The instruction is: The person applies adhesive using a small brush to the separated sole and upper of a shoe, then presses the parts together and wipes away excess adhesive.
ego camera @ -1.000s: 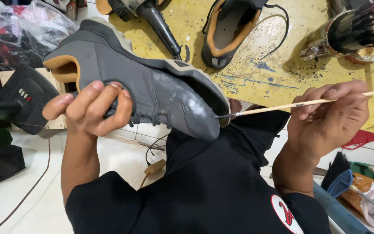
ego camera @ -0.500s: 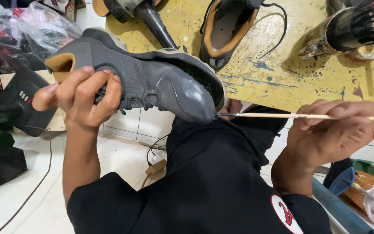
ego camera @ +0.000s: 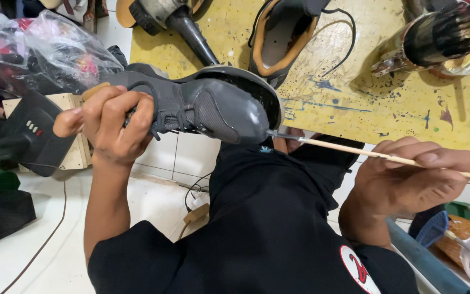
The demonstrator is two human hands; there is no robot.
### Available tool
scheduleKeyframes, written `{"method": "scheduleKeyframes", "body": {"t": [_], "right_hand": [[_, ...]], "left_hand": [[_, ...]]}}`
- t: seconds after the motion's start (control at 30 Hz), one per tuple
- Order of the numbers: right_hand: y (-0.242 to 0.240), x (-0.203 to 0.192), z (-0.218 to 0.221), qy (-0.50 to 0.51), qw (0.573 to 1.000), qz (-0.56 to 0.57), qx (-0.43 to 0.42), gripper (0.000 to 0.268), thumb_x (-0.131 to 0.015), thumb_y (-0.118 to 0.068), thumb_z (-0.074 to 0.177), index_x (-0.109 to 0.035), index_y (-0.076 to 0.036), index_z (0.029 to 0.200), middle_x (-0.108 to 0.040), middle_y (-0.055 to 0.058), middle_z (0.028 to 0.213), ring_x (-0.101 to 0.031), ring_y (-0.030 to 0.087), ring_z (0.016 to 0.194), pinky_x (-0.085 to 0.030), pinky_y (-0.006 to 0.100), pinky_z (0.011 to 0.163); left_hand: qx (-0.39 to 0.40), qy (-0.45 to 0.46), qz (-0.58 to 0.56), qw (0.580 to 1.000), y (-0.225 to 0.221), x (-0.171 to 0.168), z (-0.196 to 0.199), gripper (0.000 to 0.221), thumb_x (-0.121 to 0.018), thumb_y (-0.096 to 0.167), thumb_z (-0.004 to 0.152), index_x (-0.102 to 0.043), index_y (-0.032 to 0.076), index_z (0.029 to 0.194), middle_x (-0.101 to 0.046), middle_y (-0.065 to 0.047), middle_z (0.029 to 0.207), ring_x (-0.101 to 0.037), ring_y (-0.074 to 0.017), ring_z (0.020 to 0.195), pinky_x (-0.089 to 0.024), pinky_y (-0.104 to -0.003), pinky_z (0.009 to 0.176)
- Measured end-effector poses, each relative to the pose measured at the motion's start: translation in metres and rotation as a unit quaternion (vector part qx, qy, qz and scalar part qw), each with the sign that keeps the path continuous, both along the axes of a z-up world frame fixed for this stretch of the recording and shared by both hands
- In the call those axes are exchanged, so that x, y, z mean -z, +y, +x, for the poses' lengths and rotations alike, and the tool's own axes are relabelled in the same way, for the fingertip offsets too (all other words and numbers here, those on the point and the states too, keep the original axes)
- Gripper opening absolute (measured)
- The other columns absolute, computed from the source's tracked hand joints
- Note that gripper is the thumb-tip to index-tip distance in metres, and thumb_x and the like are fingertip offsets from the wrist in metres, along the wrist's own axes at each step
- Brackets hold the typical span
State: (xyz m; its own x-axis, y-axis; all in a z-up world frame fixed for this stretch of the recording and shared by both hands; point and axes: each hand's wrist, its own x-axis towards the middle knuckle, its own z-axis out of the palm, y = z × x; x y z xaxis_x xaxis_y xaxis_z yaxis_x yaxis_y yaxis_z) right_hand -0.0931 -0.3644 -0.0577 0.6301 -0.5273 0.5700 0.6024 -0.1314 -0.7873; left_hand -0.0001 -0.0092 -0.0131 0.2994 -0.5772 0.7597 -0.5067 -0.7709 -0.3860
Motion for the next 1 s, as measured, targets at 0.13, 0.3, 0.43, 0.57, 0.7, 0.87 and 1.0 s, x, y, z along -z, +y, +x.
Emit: {"method": "scheduleKeyframes", "body": {"t": [0.13, 0.3, 0.43, 0.57, 0.7, 0.87, 1.0], "right_hand": [[0.004, 0.005, -0.003, -0.007, 0.997, 0.074, -0.024, 0.028, -0.043, -0.033, 0.107, -0.037, -0.008, 0.095, -0.04, 0.013, 0.063, -0.039, 0.023, 0.046, -0.039, 0.033, 0.044], [0.005, 0.005, -0.001, -0.03, 0.997, 0.065, -0.016, 0.028, -0.044, -0.032, 0.107, -0.038, -0.007, 0.094, -0.043, 0.015, 0.063, -0.04, 0.023, 0.046, -0.04, 0.034, 0.045], [0.012, 0.002, 0.001, -0.048, 0.997, 0.067, 0.002, 0.029, -0.043, -0.034, 0.107, -0.037, -0.009, 0.095, -0.04, 0.013, 0.061, -0.036, 0.021, 0.044, -0.036, 0.031, 0.042], [0.009, 0.014, -0.001, -0.061, 0.996, 0.064, -0.016, 0.029, -0.044, -0.031, 0.106, -0.038, -0.007, 0.092, -0.039, 0.015, 0.058, -0.037, 0.022, 0.042, -0.039, 0.033, 0.043], [0.011, 0.024, -0.001, -0.081, 0.994, 0.07, -0.014, 0.028, -0.052, -0.025, 0.103, -0.04, -0.004, 0.09, -0.04, 0.015, 0.067, -0.043, 0.024, 0.047, -0.041, 0.037, 0.043], [0.013, 0.029, 0.002, -0.088, 0.995, 0.037, -0.02, 0.026, -0.048, -0.022, 0.105, -0.046, -0.002, 0.089, -0.044, 0.012, 0.067, -0.047, 0.024, 0.045, -0.047, 0.036, 0.043], [0.002, 0.036, 0.001, -0.115, 0.987, 0.058, -0.098, 0.027, -0.045, -0.034, 0.104, -0.047, -0.009, 0.094, -0.051, 0.008, 0.065, -0.053, 0.019, 0.048, -0.046, 0.029, 0.04]], "left_hand": [[-0.02, 0.013, -0.008, 1.0, -0.003, -0.002, -0.003, 0.035, -0.041, -0.009, 0.085, -0.061, 0.019, 0.078, -0.062, 0.004, 0.072, -0.066, -0.016, 0.074, -0.019, -0.031, 0.097], [0.001, 0.036, -0.018, 0.999, -0.002, -0.001, -0.003, 0.035, -0.036, -0.006, 0.085, -0.064, 0.013, 0.078, -0.062, 0.0, 0.071, -0.066, -0.018, 0.072, -0.019, -0.032, 0.095], [-0.001, 0.061, -0.018, 0.998, -0.004, 0.001, -0.006, 0.035, -0.038, -0.013, 0.078, -0.061, 0.013, 0.078, -0.059, 0.0, 0.071, -0.066, -0.0184, 0.073, -0.019, -0.034, 0.091], [0.001, 0.089, -0.035, 0.995, -0.005, 0.002, -0.01, 0.031, -0.039, -0.011, 0.069, -0.062, 0.009, 0.078, -0.062, -0.003, 0.072, -0.064, -0.0212, 0.076, -0.019, -0.036, 0.086], [-0.024, 0.126, -0.035, 0.991, -0.006, 0.004, -0.014, 0.027, -0.043, -0.006, 0.067, -0.062, 0.009, 0.079, -0.06, -0.002, 0.074, -0.064, -0.0212, 0.082, -0.019, -0.036, 0.085], [-0.041, 0.182, -0.053, 0.981, -0.007, 0.008, -0.022, 0.027, -0.038, 0.008, 0.084, -0.065, 0.007, 0.086, -0.062, -0.004, 0.078, -0.064, -0.024, 0.085, -0.019, -0.038, 0.09], [-0.073, 0.231, -0.091, 0.966, -0.014, 0.004, -0.032, 0.022, -0.046, 0.0, 0.08, -0.065, 0.001, 0.091, -0.061, -0.012, 0.084, -0.058, -0.0284, 0.084, -0.022, -0.037, 0.083]]}}
